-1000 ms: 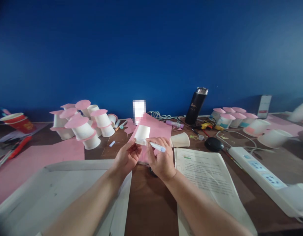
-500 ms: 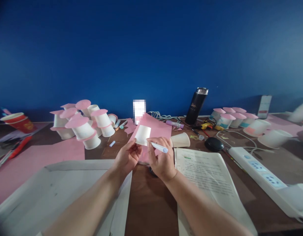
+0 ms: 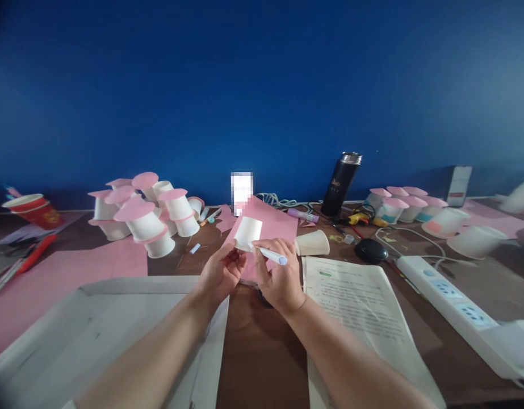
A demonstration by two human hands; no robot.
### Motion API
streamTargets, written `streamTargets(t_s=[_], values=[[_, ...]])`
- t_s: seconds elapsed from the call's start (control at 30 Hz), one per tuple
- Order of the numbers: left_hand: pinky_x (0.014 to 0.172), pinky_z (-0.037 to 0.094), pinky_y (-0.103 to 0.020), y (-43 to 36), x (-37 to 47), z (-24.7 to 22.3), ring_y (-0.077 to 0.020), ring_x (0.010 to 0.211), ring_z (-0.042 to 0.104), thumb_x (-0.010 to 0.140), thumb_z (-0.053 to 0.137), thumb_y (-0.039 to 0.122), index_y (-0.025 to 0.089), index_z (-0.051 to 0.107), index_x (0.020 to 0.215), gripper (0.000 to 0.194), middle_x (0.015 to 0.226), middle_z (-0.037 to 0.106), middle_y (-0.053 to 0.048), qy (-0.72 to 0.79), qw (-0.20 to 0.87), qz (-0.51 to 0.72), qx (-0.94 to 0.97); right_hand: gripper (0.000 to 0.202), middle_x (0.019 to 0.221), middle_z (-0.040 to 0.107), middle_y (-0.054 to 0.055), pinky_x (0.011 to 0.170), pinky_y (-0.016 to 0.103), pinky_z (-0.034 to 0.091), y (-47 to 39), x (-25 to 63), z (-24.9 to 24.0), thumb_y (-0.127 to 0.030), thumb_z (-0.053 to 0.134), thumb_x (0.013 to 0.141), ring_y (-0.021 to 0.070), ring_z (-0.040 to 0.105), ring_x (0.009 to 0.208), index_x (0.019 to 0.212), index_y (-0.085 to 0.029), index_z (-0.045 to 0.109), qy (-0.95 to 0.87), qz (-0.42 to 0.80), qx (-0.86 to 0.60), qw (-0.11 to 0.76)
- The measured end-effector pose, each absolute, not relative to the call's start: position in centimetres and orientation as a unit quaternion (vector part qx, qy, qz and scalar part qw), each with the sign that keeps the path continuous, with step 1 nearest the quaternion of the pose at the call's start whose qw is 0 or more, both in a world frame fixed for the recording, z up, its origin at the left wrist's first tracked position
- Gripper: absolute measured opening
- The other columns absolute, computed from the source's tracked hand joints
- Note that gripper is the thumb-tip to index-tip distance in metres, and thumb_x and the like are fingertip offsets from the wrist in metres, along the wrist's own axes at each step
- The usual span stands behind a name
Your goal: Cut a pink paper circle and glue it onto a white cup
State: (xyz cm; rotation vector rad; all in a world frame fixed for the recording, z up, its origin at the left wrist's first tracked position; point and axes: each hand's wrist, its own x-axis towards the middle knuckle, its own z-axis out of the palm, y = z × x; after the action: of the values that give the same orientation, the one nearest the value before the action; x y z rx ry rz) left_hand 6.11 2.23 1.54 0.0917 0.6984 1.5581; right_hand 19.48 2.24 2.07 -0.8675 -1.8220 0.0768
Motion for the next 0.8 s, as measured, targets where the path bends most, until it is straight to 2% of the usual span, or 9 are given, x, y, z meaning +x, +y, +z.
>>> streamTargets(t_s=[0.8], values=[[0.059, 0.052, -0.018, 2.38, 6.03, 1.24, -0.0081, 0.057, 0.057, 0.078, 0.061, 0.009, 0.01, 0.061, 0.073, 0.005, 0.063, 0.059, -0.003, 0.302, 0.656, 0.691, 0.044, 0.012, 0.087, 0.067, 0.005, 0.082, 0.037, 0.045, 1.99, 19.75, 2.48, -0.019, 0.051, 0.086, 0.0203, 0.062, 0.083, 0.095, -0.02, 0.059, -0.749, 0.019, -0.366, 0.552]])
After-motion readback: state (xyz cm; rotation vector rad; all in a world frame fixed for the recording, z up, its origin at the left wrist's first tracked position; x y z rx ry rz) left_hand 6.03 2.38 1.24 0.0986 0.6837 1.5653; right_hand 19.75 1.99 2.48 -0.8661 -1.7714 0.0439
